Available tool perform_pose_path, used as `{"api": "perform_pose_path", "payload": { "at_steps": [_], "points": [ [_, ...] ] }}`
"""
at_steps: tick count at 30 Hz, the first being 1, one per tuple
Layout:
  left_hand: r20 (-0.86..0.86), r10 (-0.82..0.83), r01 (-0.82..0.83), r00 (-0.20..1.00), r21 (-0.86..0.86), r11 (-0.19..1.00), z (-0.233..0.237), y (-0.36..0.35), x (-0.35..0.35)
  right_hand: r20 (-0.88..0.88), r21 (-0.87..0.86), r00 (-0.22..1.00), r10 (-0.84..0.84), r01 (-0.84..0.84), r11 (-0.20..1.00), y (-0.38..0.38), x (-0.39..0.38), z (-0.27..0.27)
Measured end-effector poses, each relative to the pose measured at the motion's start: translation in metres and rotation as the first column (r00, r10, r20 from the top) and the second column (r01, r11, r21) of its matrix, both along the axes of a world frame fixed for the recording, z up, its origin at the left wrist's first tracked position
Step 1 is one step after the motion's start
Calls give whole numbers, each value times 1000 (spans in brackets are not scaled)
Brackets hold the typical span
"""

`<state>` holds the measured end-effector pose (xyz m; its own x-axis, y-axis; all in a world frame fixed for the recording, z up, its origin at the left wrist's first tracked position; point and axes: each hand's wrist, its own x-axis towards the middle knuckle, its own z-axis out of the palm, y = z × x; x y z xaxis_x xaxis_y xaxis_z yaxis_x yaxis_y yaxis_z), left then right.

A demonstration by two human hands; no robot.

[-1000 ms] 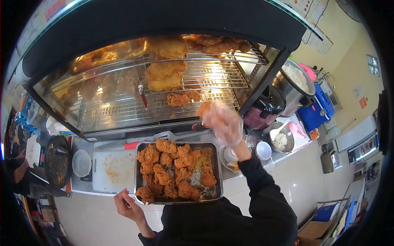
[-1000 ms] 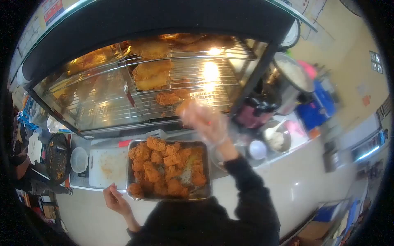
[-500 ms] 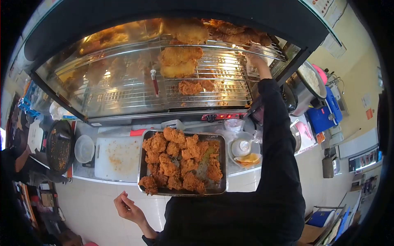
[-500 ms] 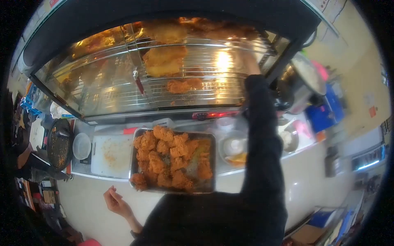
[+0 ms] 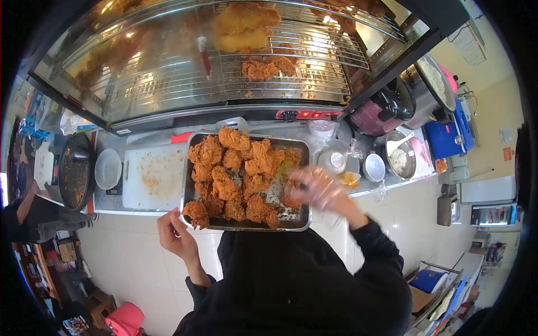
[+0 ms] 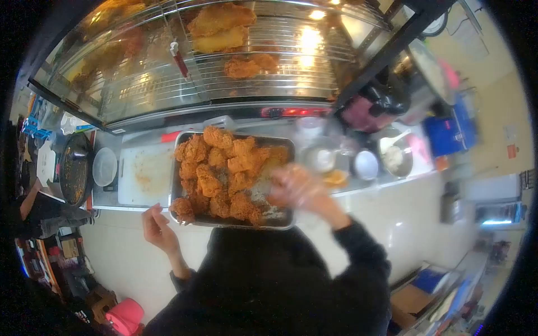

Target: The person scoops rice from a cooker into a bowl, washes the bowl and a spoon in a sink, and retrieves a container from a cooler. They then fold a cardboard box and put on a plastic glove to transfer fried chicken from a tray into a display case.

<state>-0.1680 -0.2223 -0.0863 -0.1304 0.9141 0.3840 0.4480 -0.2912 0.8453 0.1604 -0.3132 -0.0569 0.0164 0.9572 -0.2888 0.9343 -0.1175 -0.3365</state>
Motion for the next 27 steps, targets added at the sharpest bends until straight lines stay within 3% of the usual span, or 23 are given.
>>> {"api": "perform_pose_path", "payload": {
  "at_steps": [2,5,9,11,13,14,17,19,21,23,24,25,27],
  "points": [
    [-66,-53,53,996,-9,999,6,-2,7,50,237,998,40,-51,970,-30,-27,-76],
    [-99,-122,128,988,63,990,3,2,16,174,359,984,37,-98,928,-49,-39,-123],
    [-86,-147,157,985,124,980,4,4,22,-143,580,990,-16,97,809,-53,-36,-110],
    [-78,-132,141,988,115,983,3,1,19,-319,484,944,-87,241,841,-58,-31,-84],
    [-52,-110,116,993,121,986,1,1,15,-530,311,823,-204,412,856,-63,-22,-65],
    [-44,-94,98,995,110,989,0,1,13,-643,128,695,-322,512,849,-64,-18,-54],
    [-1,-60,60,998,84,995,-5,1,4,-877,-59,336,-343,634,771,-61,7,-32],
    [38,-56,53,998,62,997,-8,0,-1,-848,23,404,-344,675,737,-55,33,-7],
    [51,-35,32,998,56,998,-6,2,-2,-916,173,359,-179,756,632,-34,59,13],
    [51,-17,15,999,49,999,-4,2,-3,-915,326,402,23,706,628,-1,81,55],
    [53,-21,18,998,52,998,-4,3,-3,-577,560,774,-260,607,564,17,87,80],
    [52,-25,22,998,55,998,-4,3,-5,-68,717,855,-515,400,571,38,93,96],
    [47,-25,23,999,54,998,-3,3,-7,-139,715,788,-600,499,490,89,116,98]
  ]
}}
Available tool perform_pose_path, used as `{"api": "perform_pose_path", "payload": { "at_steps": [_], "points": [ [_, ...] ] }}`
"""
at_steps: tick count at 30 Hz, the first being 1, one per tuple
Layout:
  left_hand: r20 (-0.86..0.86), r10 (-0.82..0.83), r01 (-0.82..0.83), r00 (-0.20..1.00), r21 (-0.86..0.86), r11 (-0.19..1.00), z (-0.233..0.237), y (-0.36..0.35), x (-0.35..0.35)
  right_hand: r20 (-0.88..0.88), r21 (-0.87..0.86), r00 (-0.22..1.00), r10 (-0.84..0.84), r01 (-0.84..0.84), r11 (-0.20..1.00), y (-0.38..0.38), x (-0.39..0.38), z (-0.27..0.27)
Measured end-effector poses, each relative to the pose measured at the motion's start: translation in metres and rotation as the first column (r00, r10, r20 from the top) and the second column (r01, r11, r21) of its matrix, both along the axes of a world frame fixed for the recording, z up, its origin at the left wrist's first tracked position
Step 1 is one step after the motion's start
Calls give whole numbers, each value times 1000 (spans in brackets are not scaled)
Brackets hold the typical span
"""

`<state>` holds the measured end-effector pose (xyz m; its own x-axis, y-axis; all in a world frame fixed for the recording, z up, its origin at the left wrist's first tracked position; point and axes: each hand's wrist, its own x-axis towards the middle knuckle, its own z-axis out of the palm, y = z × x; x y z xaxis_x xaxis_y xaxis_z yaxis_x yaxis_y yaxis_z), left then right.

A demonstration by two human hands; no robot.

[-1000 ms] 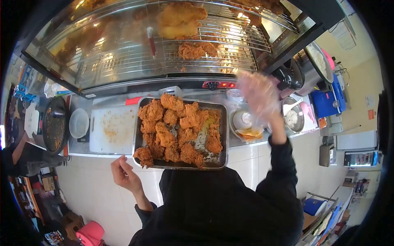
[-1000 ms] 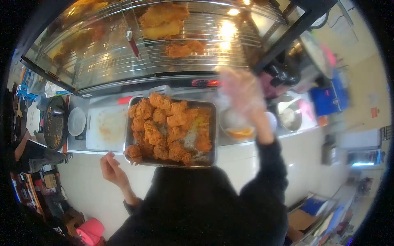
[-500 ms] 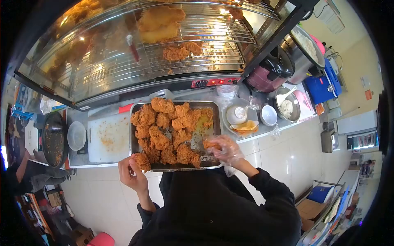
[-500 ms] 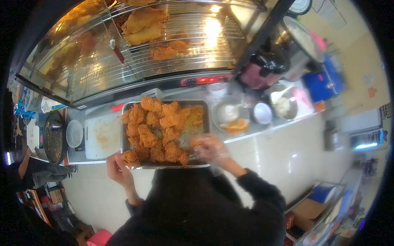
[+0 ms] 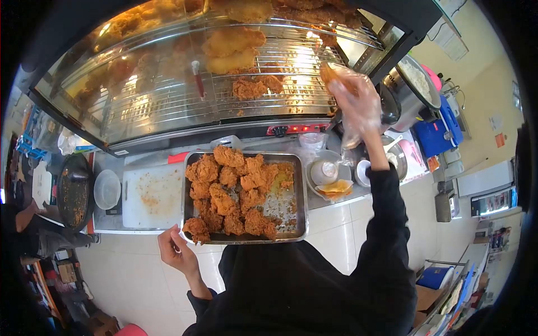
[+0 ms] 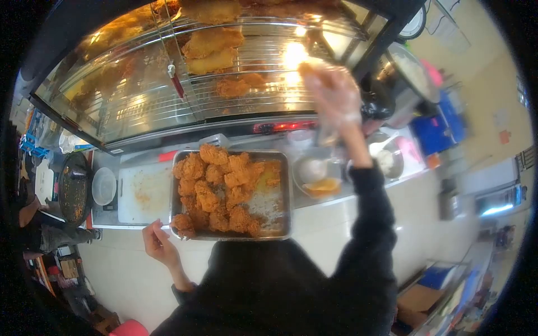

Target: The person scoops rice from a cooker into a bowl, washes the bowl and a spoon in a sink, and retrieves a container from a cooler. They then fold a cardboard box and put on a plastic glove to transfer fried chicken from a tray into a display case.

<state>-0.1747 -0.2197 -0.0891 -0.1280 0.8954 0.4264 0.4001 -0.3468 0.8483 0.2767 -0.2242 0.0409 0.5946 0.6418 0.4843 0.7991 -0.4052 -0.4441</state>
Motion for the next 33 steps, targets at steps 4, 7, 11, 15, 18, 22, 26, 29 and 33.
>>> {"api": "perform_pose_path", "payload": {
  "at_steps": [4,7,11,15,18,22,26,29,33],
  "points": [
    [-65,17,-16,998,16,1000,3,-3,-7,204,-51,951,232,-227,973,87,30,11],
    [-125,64,-62,990,14,998,2,-9,-16,315,-390,819,480,-349,852,159,71,-7],
    [-176,146,-157,974,-50,986,-3,-18,-27,302,-594,861,409,-166,787,218,108,-22],
    [-176,219,-238,960,-95,967,-14,-26,-35,298,-515,913,279,-92,852,239,114,-26],
    [-188,233,-257,954,-118,959,-17,-25,-34,291,-506,926,240,-64,860,240,111,-32],
    [-154,229,-256,961,-185,949,-4,-24,-19,267,-527,934,239,-66,847,232,111,-27],
    [-127,177,-194,976,-142,971,-10,-19,-18,247,-554,934,259,-83,828,218,110,-7],
    [-154,146,-162,977,-91,983,-7,-13,-15,234,-548,937,260,-94,831,199,92,9],
    [-172,128,-132,977,-14,991,-6,-3,-12,107,-544,979,174,-89,834,97,0,28]
  ]
}}
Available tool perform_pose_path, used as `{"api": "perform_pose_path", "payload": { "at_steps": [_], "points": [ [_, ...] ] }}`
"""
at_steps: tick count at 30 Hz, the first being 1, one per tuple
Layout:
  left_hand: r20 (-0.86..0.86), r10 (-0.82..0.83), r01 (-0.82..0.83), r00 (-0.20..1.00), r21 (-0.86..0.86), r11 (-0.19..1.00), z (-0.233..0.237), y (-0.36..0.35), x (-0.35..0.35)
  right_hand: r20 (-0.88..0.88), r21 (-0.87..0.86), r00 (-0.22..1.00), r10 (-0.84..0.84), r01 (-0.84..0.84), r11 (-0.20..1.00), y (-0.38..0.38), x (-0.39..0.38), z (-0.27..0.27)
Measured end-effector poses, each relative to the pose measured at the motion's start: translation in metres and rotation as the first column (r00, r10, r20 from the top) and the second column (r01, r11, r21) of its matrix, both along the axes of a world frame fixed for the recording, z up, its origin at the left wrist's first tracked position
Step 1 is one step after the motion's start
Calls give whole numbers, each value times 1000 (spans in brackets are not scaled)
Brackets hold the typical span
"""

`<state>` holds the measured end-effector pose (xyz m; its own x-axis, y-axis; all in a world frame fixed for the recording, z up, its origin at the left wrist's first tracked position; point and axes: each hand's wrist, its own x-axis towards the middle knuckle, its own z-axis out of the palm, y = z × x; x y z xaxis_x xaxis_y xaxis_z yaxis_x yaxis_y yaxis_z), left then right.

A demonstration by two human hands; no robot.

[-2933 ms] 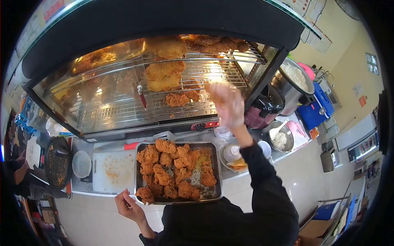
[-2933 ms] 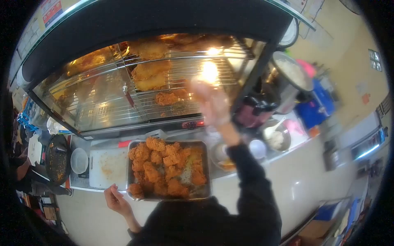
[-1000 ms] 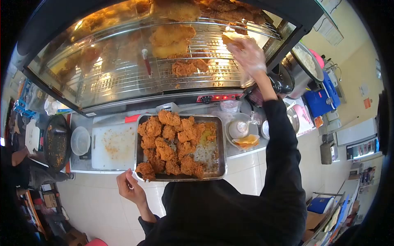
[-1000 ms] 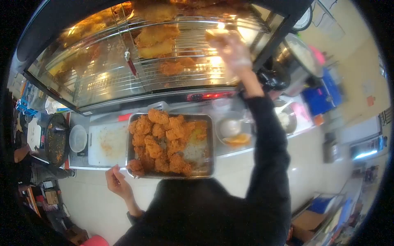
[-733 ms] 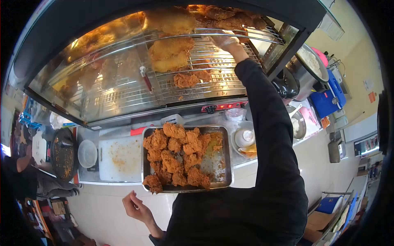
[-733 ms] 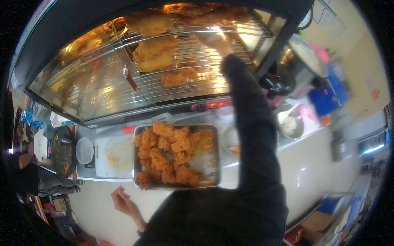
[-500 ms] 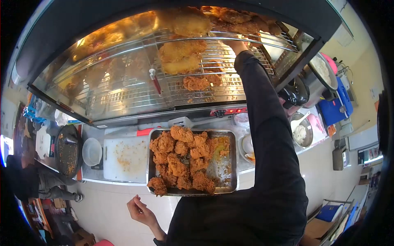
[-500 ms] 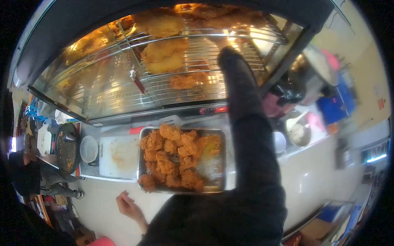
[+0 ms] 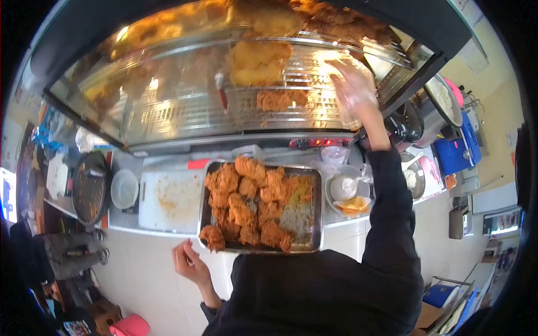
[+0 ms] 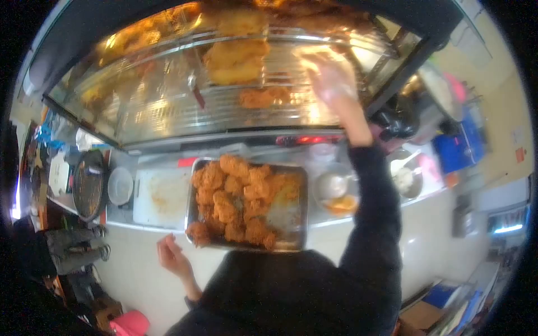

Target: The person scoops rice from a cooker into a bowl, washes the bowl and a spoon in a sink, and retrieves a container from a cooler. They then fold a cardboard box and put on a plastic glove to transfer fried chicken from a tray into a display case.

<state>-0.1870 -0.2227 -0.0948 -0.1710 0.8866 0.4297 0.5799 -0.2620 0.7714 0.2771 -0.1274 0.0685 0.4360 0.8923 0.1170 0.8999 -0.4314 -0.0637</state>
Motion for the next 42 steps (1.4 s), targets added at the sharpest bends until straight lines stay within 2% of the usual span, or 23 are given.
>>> {"api": "perform_pose_path", "payload": {
  "at_steps": [1,2,4,6,8,9,12,14,18,22,25,26,27,29,30,32,34,36,37,38,39,41,42],
  "points": [
    [-9,-9,9,1000,26,1000,-2,0,0,-68,-48,996,-61,58,997,-30,-25,2],
    [24,-6,6,1000,-6,1000,-3,1,3,108,166,970,217,-232,958,-58,-21,-44],
    [64,-19,21,998,-41,999,-4,1,8,191,104,880,434,-458,883,-106,-44,-110],
    [54,-61,63,997,-41,997,-2,0,14,-258,-42,896,362,-385,922,-134,-103,-133],
    [25,-93,94,995,-35,995,1,0,21,-447,98,852,274,-258,961,-144,-147,-174],
    [20,-113,114,993,-22,993,1,1,23,-332,178,916,224,-173,969,-140,-163,-198],
    [32,-161,161,987,-2,987,2,1,28,-499,16,860,-104,129,992,-118,-199,-168],
    [32,-167,166,985,10,986,4,0,31,-478,92,876,-70,130,987,-106,-206,-171],
    [36,-179,178,983,8,984,1,-4,28,-289,32,957,-28,39,999,-97,-210,-206],
    [37,-155,154,987,39,987,-1,-8,22,-403,84,915,-21,60,995,-103,-198,-192],
    [81,-106,104,991,25,994,0,-11,16,-837,256,533,122,184,949,-119,-185,-153],
    [102,-93,91,990,23,996,0,-11,13,-935,283,280,216,227,932,-124,-173,-158],
    [123,-84,82,989,20,996,-1,-11,11,-952,296,11,306,279,913,-128,-157,-169],
    [132,-76,75,988,13,997,0,-10,9,-745,281,-486,457,392,876,-136,-128,-182],
    [125,-78,77,989,16,997,2,-10,8,-620,271,-606,499,432,861,-135,-121,-162],
    [141,-88,84,986,31,996,-2,-7,6,-729,323,-431,532,469,822,-134,-106,-107],
    [150,-106,98,983,61,993,-1,-6,8,-789,403,-244,563,486,776,-119,-70,-85],
    [148,-108,100,983,62,993,1,-6,8,-782,608,408,471,335,720,-92,-19,-67],
    [144,-105,99,984,48,994,3,-7,8,-616,534,743,263,148,832,-76,1,-48],
    [141,-101,97,985,37,995,5,-8,9,-275,394,958,76,40,918,-61,20,-30],
    [143,-102,99,984,30,995,6,-7,9,-9,300,1000,25,-21,954,-42,44,-27],
    [147,-101,100,984,13,995,8,-8,10,240,157,971,14,-53,986,-11,86,-31],
    [137,-97,95,986,21,995,8,-7,9,288,99,958,-9,-21,995,-2,101,-31]
  ]
}}
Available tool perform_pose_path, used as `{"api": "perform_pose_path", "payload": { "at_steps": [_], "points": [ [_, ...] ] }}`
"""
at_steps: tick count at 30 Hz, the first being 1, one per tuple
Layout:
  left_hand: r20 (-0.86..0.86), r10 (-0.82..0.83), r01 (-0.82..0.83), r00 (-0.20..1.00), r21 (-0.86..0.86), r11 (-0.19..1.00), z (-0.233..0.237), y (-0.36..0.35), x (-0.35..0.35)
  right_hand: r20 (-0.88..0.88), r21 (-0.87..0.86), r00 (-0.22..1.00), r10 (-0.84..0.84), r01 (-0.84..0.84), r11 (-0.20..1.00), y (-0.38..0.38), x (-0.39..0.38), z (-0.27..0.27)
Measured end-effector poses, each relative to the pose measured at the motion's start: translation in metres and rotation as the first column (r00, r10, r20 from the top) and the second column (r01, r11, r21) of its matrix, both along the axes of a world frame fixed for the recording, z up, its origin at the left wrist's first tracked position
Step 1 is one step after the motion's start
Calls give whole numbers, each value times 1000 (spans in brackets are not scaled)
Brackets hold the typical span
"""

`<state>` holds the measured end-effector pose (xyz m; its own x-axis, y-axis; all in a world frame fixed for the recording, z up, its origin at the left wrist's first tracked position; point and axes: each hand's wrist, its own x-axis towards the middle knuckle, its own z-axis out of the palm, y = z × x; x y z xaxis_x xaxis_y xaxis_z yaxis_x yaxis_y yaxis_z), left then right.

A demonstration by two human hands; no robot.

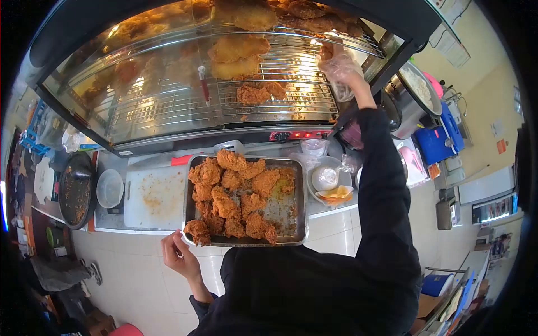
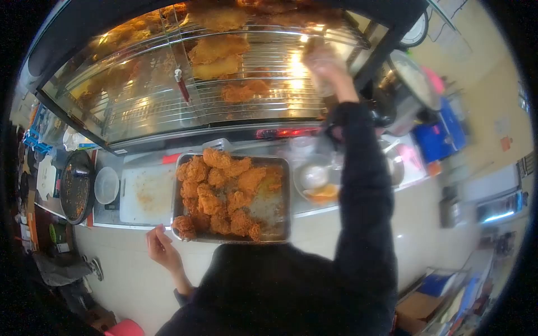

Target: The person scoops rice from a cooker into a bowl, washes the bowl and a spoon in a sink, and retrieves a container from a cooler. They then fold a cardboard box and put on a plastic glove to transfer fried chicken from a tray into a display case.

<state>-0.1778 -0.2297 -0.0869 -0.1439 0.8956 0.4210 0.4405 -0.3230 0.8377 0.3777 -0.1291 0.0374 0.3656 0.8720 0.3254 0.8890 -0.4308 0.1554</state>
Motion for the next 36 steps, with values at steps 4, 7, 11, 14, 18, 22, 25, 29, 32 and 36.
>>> {"api": "perform_pose_path", "payload": {
  "at_steps": [4,7,11,14,18,22,25,29,32,36],
  "points": [
    [-38,44,-42,998,39,998,2,0,-6,68,-150,992,-102,111,982,12,26,2],
    [-46,49,-47,998,43,998,0,1,-10,55,-203,986,-158,166,965,7,22,8],
    [-45,43,-40,998,71,997,0,4,-11,11,-220,971,-240,237,946,-22,-51,24],
    [-31,33,-30,999,85,996,-3,9,-7,288,-380,956,52,65,923,-76,-148,-7],
    [-7,-9,9,1000,17,1000,-5,9,3,-613,-28,720,327,-433,901,-92,-227,-100],
    [-61,-56,58,997,31,998,0,9,8,-555,-10,746,367,-448,894,-49,-273,-148],
    [-54,-66,68,996,36,997,-2,7,8,-466,64,739,487,-520,852,-25,-274,-192],
    [-37,-36,37,999,38,999,-6,2,2,-828,273,395,397,-334,902,-23,-260,-182],
    [10,-11,11,1000,23,1000,-7,4,-1,-953,297,25,302,-127,946,-29,-242,-169],
    [7,3,-3,1000,18,1000,-5,5,-4,-931,260,-256,260,34,965,-46,-231,-168]
  ]
}}
